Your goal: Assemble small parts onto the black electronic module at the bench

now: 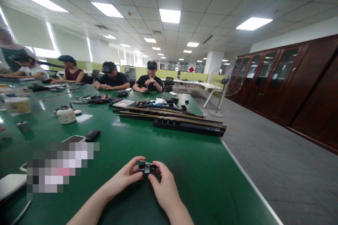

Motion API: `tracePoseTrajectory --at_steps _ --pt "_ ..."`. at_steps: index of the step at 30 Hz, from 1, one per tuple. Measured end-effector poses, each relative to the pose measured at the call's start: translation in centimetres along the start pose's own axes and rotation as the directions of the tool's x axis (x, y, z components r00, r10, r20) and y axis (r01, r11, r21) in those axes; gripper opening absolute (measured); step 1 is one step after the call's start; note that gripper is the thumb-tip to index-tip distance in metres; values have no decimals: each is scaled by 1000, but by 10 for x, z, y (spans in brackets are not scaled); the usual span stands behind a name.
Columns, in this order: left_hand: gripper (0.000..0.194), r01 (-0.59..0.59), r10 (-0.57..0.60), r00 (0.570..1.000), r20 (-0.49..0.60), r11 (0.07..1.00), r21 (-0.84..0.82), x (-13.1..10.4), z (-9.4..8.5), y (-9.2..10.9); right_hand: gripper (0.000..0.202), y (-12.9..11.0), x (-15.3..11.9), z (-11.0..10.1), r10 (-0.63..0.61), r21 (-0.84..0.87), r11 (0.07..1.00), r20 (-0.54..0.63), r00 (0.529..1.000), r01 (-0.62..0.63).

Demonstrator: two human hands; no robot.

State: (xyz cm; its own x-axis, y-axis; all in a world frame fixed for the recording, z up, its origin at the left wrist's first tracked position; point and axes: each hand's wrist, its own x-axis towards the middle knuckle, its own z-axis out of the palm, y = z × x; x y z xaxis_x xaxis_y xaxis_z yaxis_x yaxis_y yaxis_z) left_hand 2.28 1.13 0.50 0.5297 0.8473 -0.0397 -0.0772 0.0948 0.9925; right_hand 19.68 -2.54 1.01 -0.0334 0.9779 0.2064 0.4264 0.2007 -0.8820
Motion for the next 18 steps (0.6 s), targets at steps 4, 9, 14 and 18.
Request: tracePoseTrajectory --at_steps 4,9,14,18 --pt "51 5 -5 1000 -9 1000 -3 -1 0 1 34 0 0 0 -2 13 1000 -8 1000 2" --pt "55 17 -18 1000 -24 1000 -26 -1 1 3 35 0 0 0 1 21 1000 -1 1000 -1" --pt "55 23 -25 999 -37 999 -48 -2 3 6 34 0 0 1 -7 21 1000 -11 1000 7" --pt "54 10 -13 998 -57 999 -53 -2 4 7 35 0 0 1 -19 32 999 -30 999 20"
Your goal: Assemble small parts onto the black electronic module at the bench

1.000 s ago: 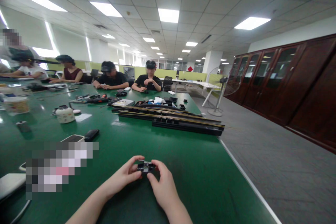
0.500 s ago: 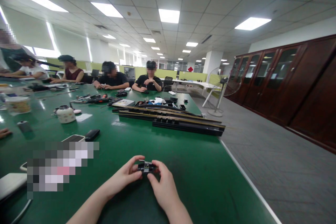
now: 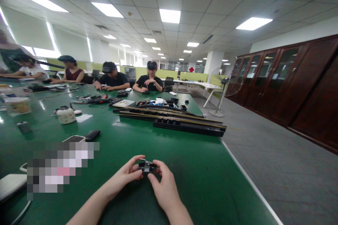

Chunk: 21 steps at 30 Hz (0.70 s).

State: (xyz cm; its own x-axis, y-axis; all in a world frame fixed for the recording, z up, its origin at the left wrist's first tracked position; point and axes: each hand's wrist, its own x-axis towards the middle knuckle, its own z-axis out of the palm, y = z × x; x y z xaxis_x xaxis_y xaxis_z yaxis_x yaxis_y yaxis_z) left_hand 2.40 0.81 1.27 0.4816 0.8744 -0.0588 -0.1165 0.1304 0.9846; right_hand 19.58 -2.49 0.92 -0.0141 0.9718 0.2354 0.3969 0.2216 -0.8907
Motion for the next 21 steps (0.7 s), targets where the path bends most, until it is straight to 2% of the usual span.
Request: tracePoseTrajectory --at_steps 4,10,21 --pt "51 11 -11 999 -50 1000 0 2 -1 -3 35 0 0 0 1 7 1000 -14 1000 -1" --pt "46 45 -62 989 -131 990 -132 10 -5 -11 35 -2 0 0 10 -4 1000 -9 1000 -11" --pt "37 23 -32 995 -98 996 -90 9 -5 -10 35 -3 -1 1 -1 6 1000 -13 1000 1"
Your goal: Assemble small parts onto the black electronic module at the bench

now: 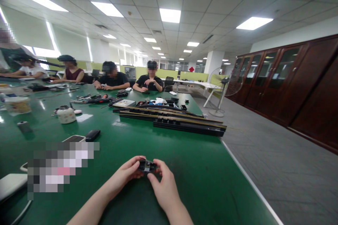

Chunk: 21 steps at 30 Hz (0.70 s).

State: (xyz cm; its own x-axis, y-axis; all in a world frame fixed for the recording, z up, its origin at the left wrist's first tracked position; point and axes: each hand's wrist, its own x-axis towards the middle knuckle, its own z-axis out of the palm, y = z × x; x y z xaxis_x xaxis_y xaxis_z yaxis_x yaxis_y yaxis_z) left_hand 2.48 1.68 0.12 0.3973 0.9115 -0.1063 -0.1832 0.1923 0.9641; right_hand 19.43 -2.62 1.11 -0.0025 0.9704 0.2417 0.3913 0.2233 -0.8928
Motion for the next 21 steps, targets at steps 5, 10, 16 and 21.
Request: tracePoseTrajectory --at_steps 5,10,16,21 --pt "36 -20 20 1000 -4 999 25 -1 0 0 36 -1 0 0 0 9 1000 1 1000 0" --pt "34 -2 2 1000 -18 1000 17 -2 1 2 36 1 0 1 14 19 1000 1 1000 -14" --pt "35 -2 3 1000 -22 1000 20 -2 1 3 37 4 0 2 4 9 1000 -5 1000 -4" --pt "34 -6 6 1000 -14 1000 19 -2 0 3 39 5 0 2 13 5 1000 -16 1000 -13"
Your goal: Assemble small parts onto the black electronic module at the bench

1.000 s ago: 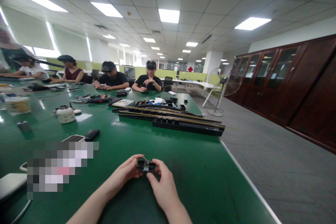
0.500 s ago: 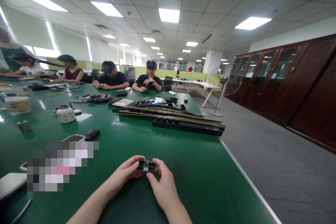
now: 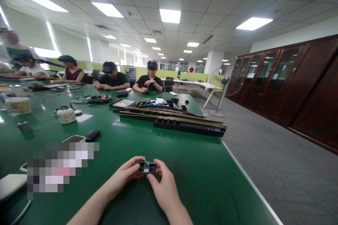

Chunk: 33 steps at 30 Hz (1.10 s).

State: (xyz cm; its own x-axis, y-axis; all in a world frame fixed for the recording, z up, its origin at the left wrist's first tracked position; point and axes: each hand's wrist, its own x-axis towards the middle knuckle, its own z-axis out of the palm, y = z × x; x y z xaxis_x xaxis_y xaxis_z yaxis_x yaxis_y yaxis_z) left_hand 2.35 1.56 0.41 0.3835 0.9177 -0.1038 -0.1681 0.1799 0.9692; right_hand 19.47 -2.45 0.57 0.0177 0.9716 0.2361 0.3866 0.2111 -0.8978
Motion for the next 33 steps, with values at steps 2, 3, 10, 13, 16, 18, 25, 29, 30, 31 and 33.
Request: tracePoseTrajectory --at_steps 2,3,10,13,16,18,25,29,30,31,33 --pt "33 -2 2 1000 -1 1000 4 0 0 -1 41 0 0 0 8 0 1000 -1 1000 -8" --pt "33 -2 2 1000 -2 1000 6 0 0 -1 41 1 0 0 9 1 1000 0 1000 -9" --pt "33 13 -13 999 -37 1000 -6 -2 3 2 39 1 1 0 1 -13 1000 -3 1000 -1" --pt "32 13 -13 999 -46 1000 3 -2 4 3 38 -1 1 -1 -1 -10 1000 -1 1000 1" --pt "32 9 -8 999 -45 1000 15 -2 4 3 38 -2 1 -1 -2 -15 1000 -1 1000 2" --pt "32 10 -9 999 -46 1000 16 -2 4 3 38 -3 1 -1 -6 -13 1000 1 1000 6" --pt "32 16 -14 998 -59 999 34 -4 7 7 37 -5 0 -2 -5 -5 1000 6 1000 5" --pt "33 25 -22 998 -61 999 43 -4 6 7 37 -7 0 -2 -1 -5 1000 9 1000 1" --pt "33 24 -22 998 -57 999 43 -4 6 7 37 -7 0 -2 -2 -3 1000 10 1000 2" --pt "34 22 -20 998 -52 999 42 -3 5 6 37 -8 -1 -2 -2 -2 1000 11 1000 2" --pt "34 21 -19 999 -46 999 36 -3 4 5 37 -8 -1 -2 -1 -3 1000 16 1000 1"
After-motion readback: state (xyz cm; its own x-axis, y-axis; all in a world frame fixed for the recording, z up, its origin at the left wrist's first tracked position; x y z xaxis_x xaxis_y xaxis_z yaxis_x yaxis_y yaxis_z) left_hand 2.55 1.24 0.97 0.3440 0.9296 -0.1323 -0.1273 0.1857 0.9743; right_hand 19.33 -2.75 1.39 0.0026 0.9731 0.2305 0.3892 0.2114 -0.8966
